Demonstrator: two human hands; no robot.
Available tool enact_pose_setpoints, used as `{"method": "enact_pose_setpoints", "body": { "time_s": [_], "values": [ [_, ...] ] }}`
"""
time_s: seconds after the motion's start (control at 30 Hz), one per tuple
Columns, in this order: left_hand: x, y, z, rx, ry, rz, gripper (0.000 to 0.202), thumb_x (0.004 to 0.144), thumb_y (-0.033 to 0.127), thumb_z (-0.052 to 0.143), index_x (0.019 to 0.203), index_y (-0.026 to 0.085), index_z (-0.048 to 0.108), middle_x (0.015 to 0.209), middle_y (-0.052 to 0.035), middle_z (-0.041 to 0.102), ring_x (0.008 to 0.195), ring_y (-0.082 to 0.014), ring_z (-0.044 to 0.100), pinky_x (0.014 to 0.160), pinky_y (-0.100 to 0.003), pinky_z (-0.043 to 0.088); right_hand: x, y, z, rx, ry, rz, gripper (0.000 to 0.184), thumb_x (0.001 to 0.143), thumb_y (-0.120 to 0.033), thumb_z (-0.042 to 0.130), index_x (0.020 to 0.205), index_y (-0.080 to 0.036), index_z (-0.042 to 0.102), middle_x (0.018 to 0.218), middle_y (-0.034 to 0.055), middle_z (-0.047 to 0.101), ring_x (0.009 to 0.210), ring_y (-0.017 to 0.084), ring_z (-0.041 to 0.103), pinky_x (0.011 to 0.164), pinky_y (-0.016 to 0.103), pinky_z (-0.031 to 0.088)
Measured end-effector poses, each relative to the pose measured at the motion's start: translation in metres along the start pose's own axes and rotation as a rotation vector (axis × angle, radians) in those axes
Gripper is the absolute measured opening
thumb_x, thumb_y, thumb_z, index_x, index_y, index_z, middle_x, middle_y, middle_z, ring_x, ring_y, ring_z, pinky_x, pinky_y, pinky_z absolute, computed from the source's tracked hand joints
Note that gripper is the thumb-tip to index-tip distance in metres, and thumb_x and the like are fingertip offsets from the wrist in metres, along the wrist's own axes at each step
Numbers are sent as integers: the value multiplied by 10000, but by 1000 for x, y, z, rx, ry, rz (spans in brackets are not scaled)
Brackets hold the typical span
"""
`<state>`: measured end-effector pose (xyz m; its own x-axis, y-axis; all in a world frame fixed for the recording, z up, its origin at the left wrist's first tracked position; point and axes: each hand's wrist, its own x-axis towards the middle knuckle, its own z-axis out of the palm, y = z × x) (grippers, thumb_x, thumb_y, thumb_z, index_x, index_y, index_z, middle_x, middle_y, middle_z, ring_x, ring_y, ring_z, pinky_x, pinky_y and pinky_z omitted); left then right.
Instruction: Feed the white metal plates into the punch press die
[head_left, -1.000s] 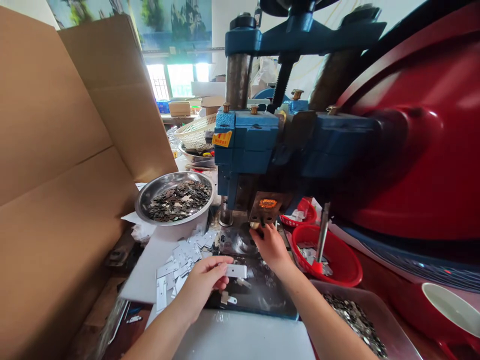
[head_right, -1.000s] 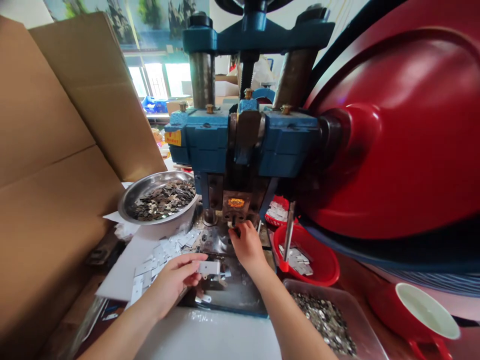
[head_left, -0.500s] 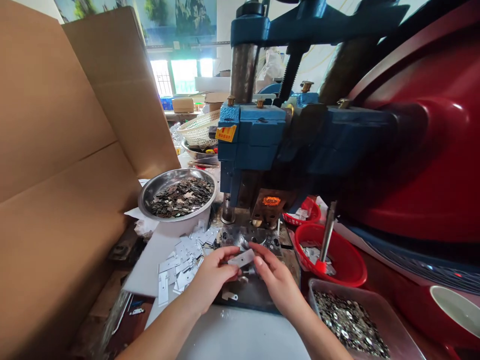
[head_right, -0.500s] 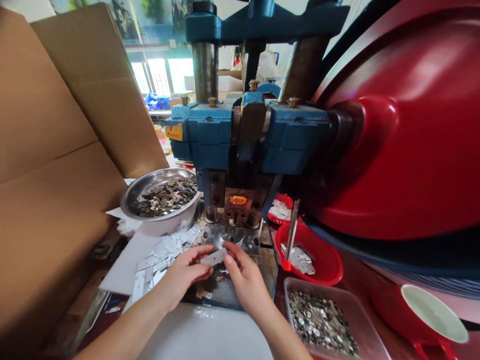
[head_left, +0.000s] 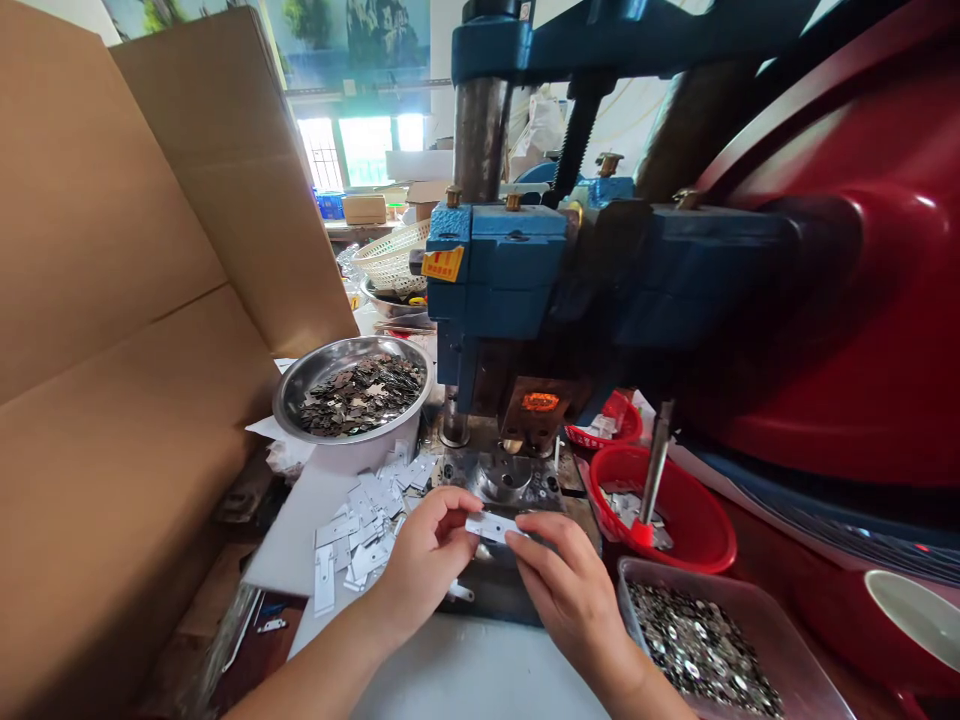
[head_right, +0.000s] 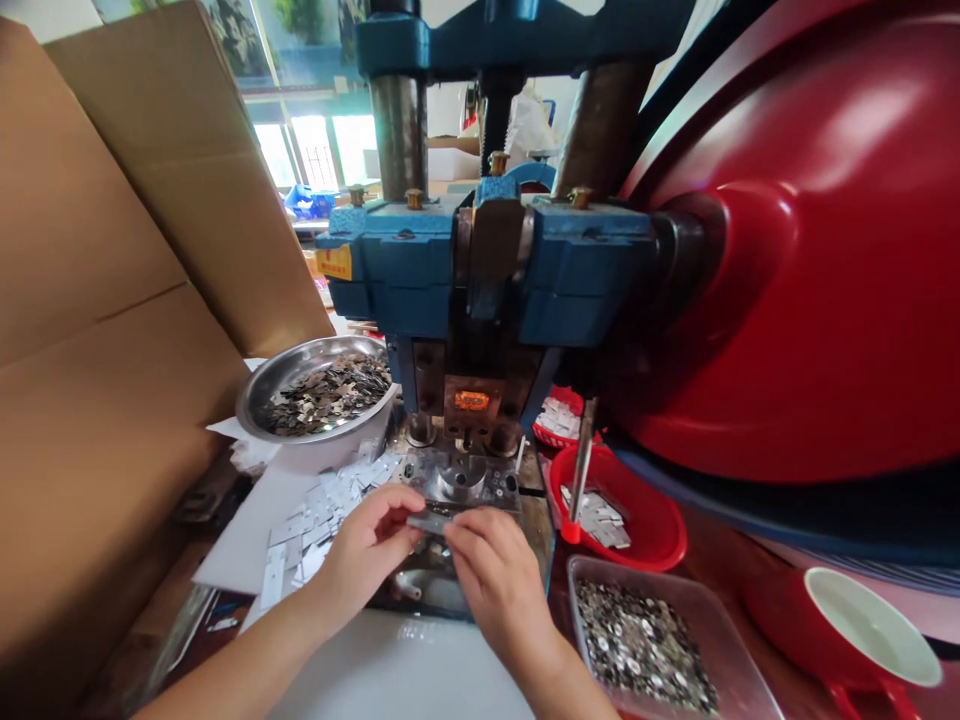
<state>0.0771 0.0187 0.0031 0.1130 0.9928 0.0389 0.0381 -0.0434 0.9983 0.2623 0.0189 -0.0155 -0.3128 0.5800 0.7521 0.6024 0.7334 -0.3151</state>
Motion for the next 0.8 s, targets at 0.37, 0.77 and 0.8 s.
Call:
{"method": "enact_pose_setpoints", "body": {
  "time_s": [0.37, 0.77, 0.8],
  "values": [
    [84, -9, 21, 534, 135, 147, 86, 756, 221, 617, 821, 183, 660, 883, -43, 615, 862, -190, 566, 816, -322, 428, 38, 57, 31, 79, -37, 576, 171, 817, -323, 512, 811, -215, 645, 875, 69, 613, 863, 220, 571, 804, 372, 451],
    [111, -24, 24, 357, -57, -14, 296, 736, 130, 556, 1015, 187, 640, 972, -37, 683, 874, -177, 609, 819, -290, 457, 44, 83, 46, 158, -84, 720, 214, 691, -307, 541, 825, -180, 651, 876, 54, 606, 872, 212, 572, 802, 358, 452],
    [111, -21, 24, 364, -57, -5, 297, 732, 126, 560, 1010, 186, 643, 988, -40, 680, 901, -184, 604, 839, -296, 450, 44, 82, 46, 164, -79, 721, 217, 693, -306, 538, 827, -178, 650, 876, 57, 608, 873, 213, 572, 800, 358, 452]
  ]
}}
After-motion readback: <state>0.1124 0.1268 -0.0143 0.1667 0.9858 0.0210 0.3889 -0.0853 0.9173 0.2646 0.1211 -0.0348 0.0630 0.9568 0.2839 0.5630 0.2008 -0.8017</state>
